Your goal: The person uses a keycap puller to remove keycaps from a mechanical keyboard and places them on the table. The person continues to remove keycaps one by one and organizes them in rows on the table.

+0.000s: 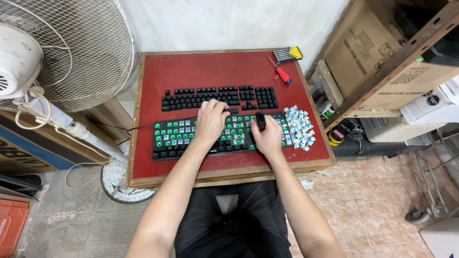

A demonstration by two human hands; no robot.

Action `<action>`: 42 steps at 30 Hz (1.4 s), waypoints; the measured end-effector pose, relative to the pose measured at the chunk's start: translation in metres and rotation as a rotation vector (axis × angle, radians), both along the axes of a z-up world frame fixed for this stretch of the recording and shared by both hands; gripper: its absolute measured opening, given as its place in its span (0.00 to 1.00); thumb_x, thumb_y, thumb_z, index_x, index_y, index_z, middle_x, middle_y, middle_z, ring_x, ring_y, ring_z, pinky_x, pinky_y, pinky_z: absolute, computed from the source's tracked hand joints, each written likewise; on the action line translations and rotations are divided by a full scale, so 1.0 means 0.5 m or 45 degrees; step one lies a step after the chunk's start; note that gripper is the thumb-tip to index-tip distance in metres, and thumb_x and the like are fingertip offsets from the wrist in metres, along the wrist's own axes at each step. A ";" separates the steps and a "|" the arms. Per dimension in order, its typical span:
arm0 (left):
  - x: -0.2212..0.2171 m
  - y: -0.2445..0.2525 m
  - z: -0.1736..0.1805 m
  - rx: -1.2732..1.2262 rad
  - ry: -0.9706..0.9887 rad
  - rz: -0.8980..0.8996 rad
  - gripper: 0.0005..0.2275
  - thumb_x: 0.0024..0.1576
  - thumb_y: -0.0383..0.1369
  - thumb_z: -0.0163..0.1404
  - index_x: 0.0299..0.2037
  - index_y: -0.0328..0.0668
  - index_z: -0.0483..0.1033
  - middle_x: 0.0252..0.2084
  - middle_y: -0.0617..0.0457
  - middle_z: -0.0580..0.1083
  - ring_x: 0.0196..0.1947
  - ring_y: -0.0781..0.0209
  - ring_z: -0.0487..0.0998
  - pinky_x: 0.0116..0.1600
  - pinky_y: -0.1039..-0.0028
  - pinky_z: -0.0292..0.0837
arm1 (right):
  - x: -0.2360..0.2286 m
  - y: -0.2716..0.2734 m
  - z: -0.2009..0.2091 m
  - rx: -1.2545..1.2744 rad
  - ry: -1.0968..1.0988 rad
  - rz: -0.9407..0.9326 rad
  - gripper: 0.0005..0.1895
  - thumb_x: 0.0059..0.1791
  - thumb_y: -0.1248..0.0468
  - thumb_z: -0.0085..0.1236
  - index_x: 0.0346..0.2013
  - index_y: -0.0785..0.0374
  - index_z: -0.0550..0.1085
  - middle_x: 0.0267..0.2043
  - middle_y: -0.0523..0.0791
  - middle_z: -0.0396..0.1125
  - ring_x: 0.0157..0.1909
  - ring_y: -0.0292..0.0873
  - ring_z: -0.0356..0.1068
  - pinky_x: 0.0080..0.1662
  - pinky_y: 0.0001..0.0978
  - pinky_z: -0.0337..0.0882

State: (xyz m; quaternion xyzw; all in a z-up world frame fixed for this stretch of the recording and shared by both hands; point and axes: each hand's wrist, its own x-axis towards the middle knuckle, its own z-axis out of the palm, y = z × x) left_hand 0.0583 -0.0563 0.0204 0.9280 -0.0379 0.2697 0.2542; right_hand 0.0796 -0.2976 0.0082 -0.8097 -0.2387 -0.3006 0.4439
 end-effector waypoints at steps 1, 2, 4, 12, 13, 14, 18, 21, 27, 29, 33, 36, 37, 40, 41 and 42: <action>0.025 0.001 -0.011 0.003 -0.005 0.001 0.07 0.66 0.37 0.62 0.52 0.54 0.82 0.49 0.58 0.75 0.58 0.51 0.76 0.62 0.57 0.78 | 0.000 0.002 0.004 0.003 -0.005 0.001 0.05 0.53 0.63 0.74 0.42 0.52 0.85 0.35 0.42 0.78 0.40 0.51 0.81 0.43 0.40 0.79; 0.051 0.003 -0.022 0.034 0.039 0.014 0.08 0.64 0.38 0.62 0.51 0.53 0.82 0.48 0.58 0.75 0.57 0.50 0.76 0.61 0.56 0.78 | 0.000 0.004 0.008 0.003 -0.003 -0.007 0.05 0.52 0.63 0.74 0.42 0.52 0.85 0.35 0.43 0.77 0.40 0.51 0.81 0.42 0.41 0.79; 0.092 0.002 -0.048 0.064 0.083 0.020 0.08 0.63 0.38 0.63 0.50 0.53 0.83 0.47 0.57 0.74 0.56 0.49 0.77 0.60 0.55 0.79 | 0.001 0.001 0.003 0.000 -0.001 -0.023 0.05 0.52 0.63 0.74 0.41 0.53 0.85 0.34 0.43 0.77 0.40 0.51 0.81 0.42 0.41 0.79; 0.142 0.013 -0.058 0.087 0.386 -0.042 0.05 0.60 0.38 0.66 0.43 0.55 0.86 0.43 0.53 0.76 0.51 0.48 0.82 0.55 0.58 0.83 | 0.006 0.003 -0.012 0.007 -0.008 -0.011 0.04 0.52 0.64 0.73 0.40 0.55 0.84 0.33 0.44 0.76 0.38 0.51 0.81 0.42 0.40 0.79; 0.146 0.013 -0.062 0.087 0.386 -0.042 0.05 0.60 0.38 0.66 0.43 0.55 0.86 0.43 0.53 0.76 0.51 0.48 0.82 0.55 0.58 0.83 | 0.001 0.004 -0.009 0.007 -0.008 -0.011 0.04 0.52 0.64 0.73 0.40 0.55 0.84 0.33 0.44 0.76 0.38 0.51 0.81 0.42 0.40 0.79; 0.150 0.014 -0.067 0.097 0.375 -0.058 0.04 0.60 0.38 0.66 0.41 0.55 0.86 0.42 0.53 0.76 0.50 0.48 0.82 0.54 0.59 0.83 | -0.003 0.005 -0.005 0.004 0.004 -0.015 0.04 0.52 0.64 0.73 0.40 0.55 0.84 0.32 0.44 0.76 0.38 0.51 0.81 0.41 0.40 0.79; 0.143 0.006 -0.030 0.140 0.354 -0.076 0.02 0.61 0.38 0.65 0.39 0.56 0.87 0.42 0.52 0.77 0.49 0.49 0.83 0.52 0.60 0.84 | -0.006 0.006 0.004 -0.005 0.015 -0.017 0.04 0.52 0.65 0.73 0.40 0.56 0.84 0.32 0.45 0.76 0.39 0.52 0.81 0.41 0.42 0.80; 0.148 0.001 -0.032 0.142 0.382 -0.053 0.04 0.62 0.39 0.65 0.42 0.56 0.87 0.45 0.52 0.77 0.54 0.49 0.81 0.55 0.58 0.84 | -0.009 0.006 0.011 0.000 0.005 -0.014 0.04 0.53 0.64 0.73 0.39 0.57 0.83 0.31 0.45 0.76 0.38 0.52 0.80 0.41 0.41 0.79; 0.143 -0.002 -0.022 0.095 0.397 -0.024 0.04 0.63 0.38 0.63 0.44 0.55 0.86 0.46 0.52 0.76 0.55 0.48 0.80 0.56 0.56 0.85 | -0.009 0.006 0.015 -0.005 0.012 -0.010 0.03 0.53 0.65 0.72 0.39 0.56 0.83 0.31 0.44 0.76 0.38 0.51 0.80 0.41 0.40 0.79; 0.140 -0.003 -0.020 0.105 0.398 -0.023 0.04 0.62 0.38 0.64 0.44 0.55 0.86 0.46 0.52 0.76 0.55 0.49 0.80 0.56 0.56 0.85 | -0.010 0.006 0.014 -0.006 0.010 -0.014 0.03 0.53 0.65 0.72 0.39 0.56 0.83 0.31 0.44 0.76 0.38 0.51 0.80 0.41 0.40 0.79; 0.144 -0.005 -0.020 0.149 0.404 0.007 0.06 0.61 0.40 0.65 0.45 0.57 0.85 0.46 0.55 0.76 0.55 0.52 0.80 0.56 0.57 0.85 | -0.009 0.006 0.015 -0.009 0.005 -0.005 0.03 0.53 0.64 0.72 0.39 0.57 0.83 0.30 0.44 0.75 0.37 0.51 0.80 0.41 0.41 0.79; 0.146 -0.004 -0.027 0.171 0.379 0.032 0.07 0.60 0.40 0.66 0.46 0.56 0.85 0.46 0.56 0.76 0.55 0.52 0.80 0.56 0.58 0.85 | -0.011 0.005 0.014 -0.004 -0.007 0.003 0.03 0.53 0.64 0.72 0.39 0.56 0.83 0.30 0.44 0.75 0.37 0.51 0.80 0.40 0.41 0.79; 0.143 -0.003 -0.026 0.170 0.378 0.033 0.07 0.60 0.40 0.66 0.46 0.56 0.85 0.46 0.56 0.76 0.55 0.52 0.80 0.56 0.58 0.85 | -0.010 0.005 0.015 -0.004 -0.008 0.004 0.03 0.53 0.64 0.72 0.39 0.56 0.83 0.30 0.44 0.75 0.37 0.51 0.80 0.40 0.41 0.79; 0.128 -0.004 -0.023 0.215 0.349 0.063 0.10 0.59 0.42 0.66 0.47 0.56 0.84 0.46 0.57 0.76 0.55 0.54 0.81 0.56 0.59 0.85 | -0.011 0.004 0.017 -0.001 -0.011 0.001 0.04 0.53 0.64 0.72 0.39 0.56 0.83 0.30 0.44 0.74 0.37 0.51 0.79 0.40 0.41 0.78; 0.118 -0.003 -0.021 0.208 0.306 0.066 0.09 0.60 0.42 0.66 0.47 0.56 0.85 0.45 0.58 0.76 0.54 0.55 0.81 0.55 0.61 0.85 | -0.012 0.004 0.018 0.000 -0.014 -0.005 0.04 0.53 0.64 0.72 0.39 0.56 0.82 0.30 0.44 0.74 0.37 0.51 0.79 0.40 0.41 0.78; 0.107 -0.002 -0.018 0.201 0.264 0.069 0.09 0.60 0.42 0.66 0.46 0.57 0.85 0.44 0.58 0.76 0.53 0.56 0.81 0.55 0.62 0.85 | -0.013 0.004 0.019 0.001 -0.017 -0.012 0.05 0.52 0.64 0.72 0.39 0.57 0.82 0.30 0.44 0.73 0.37 0.51 0.79 0.40 0.41 0.78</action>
